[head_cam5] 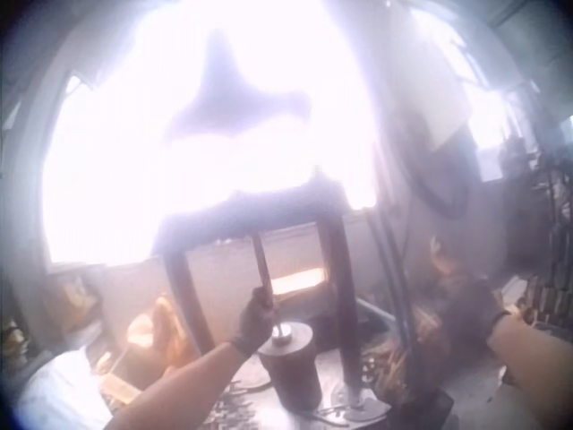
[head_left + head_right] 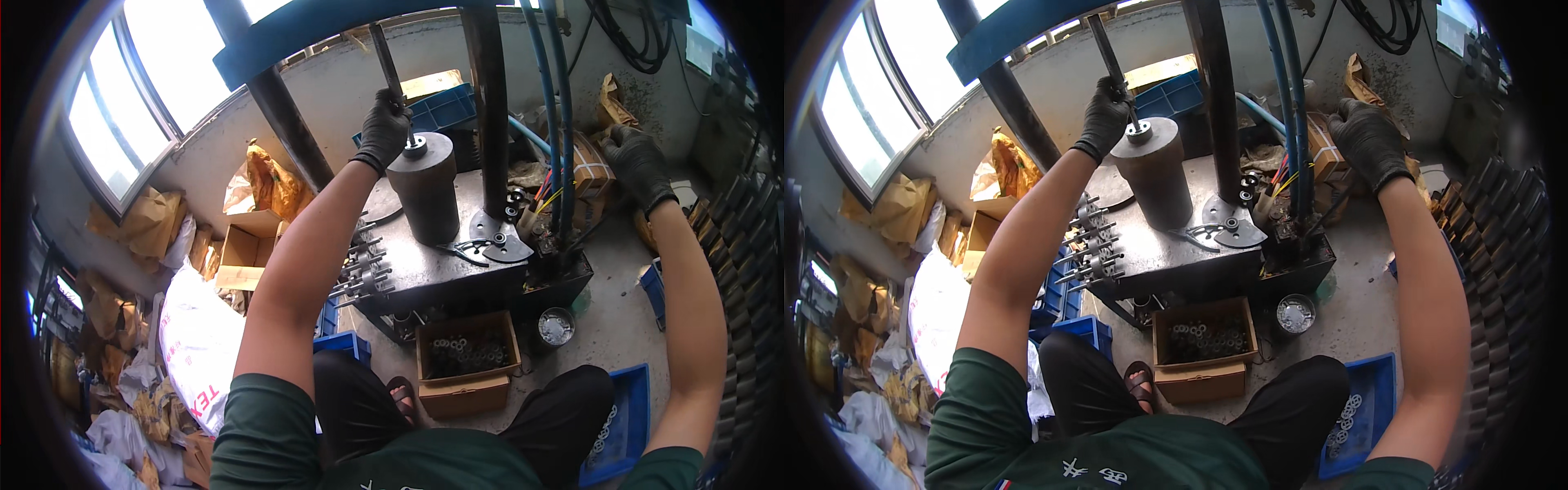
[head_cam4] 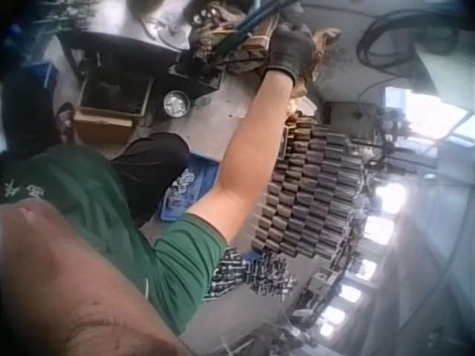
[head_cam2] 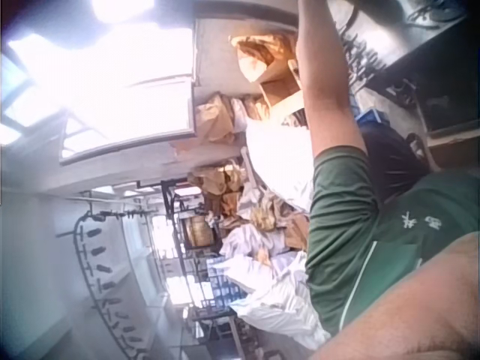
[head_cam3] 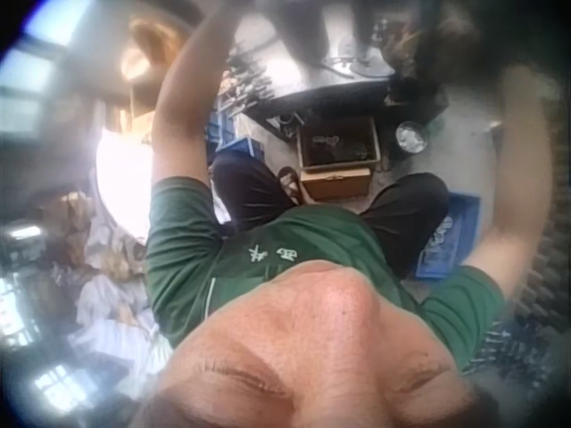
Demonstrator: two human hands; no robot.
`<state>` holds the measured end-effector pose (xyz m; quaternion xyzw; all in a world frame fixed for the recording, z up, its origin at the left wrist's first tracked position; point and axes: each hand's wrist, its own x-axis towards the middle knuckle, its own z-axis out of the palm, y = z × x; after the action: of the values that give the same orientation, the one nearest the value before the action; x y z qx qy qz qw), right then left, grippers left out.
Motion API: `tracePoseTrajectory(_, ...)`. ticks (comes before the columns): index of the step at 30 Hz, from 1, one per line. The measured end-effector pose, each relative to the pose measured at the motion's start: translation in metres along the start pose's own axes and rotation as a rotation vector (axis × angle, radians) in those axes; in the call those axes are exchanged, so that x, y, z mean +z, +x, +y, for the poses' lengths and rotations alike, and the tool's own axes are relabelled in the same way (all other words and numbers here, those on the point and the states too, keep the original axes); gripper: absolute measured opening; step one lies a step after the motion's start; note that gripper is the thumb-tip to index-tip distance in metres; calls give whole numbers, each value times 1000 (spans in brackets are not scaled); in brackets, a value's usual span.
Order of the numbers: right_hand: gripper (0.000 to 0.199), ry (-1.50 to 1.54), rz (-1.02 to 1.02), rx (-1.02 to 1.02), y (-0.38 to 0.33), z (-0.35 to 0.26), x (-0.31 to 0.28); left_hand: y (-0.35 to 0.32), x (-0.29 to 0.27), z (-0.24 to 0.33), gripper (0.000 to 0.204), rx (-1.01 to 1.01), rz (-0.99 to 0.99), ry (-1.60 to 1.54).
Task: Assembling metal components by sliding rings onto a rod and using a press machine.
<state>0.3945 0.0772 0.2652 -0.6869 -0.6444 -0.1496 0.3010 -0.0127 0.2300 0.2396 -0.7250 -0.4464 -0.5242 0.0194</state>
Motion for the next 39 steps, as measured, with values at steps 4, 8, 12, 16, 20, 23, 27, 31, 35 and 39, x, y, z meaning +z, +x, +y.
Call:
tracePoseTrajectory(4,31,-21,-58,-47,-19,-6,-12,3,-3,-10,30,-62,-23,57)
tracePoseTrajectory(8,35,44,-113,-133,-67,-5,-30,3,1,-20,32,-85,-19,-20)
tracePoseTrajectory(12,45,-18,-471,-196,-140,-5,-62,-2,4,-10,35,-101,12,-47)
tracePoseTrajectory(16,44,-2,-835,-279,-175,9,-69,-2,3,-11,38,-108,15,-2)
tracePoseTrajectory(20,43,26,-817,-128,-178,3,-67,-11,19,-20,40,-66,122,11)
tracePoseTrajectory(23,42,102,-730,-171,-184,4,-58,-24,22,-32,24,-186,69,-136)
tracePoseTrajectory(27,39,160,-661,-167,-204,11,-57,-30,26,-24,20,-161,119,-120)
tracePoseTrajectory(31,34,130,-643,-157,-238,11,-54,-27,28,-31,21,-223,74,-292)
tracePoseTrajectory(35,15,51,-682,-184,-272,30,-36,-26,27,-26,24,-203,87,-231)
tracePoseTrajectory(39,9,73,-575,-148,-279,21,-35,-28,24,-25,25,-208,75,-213)
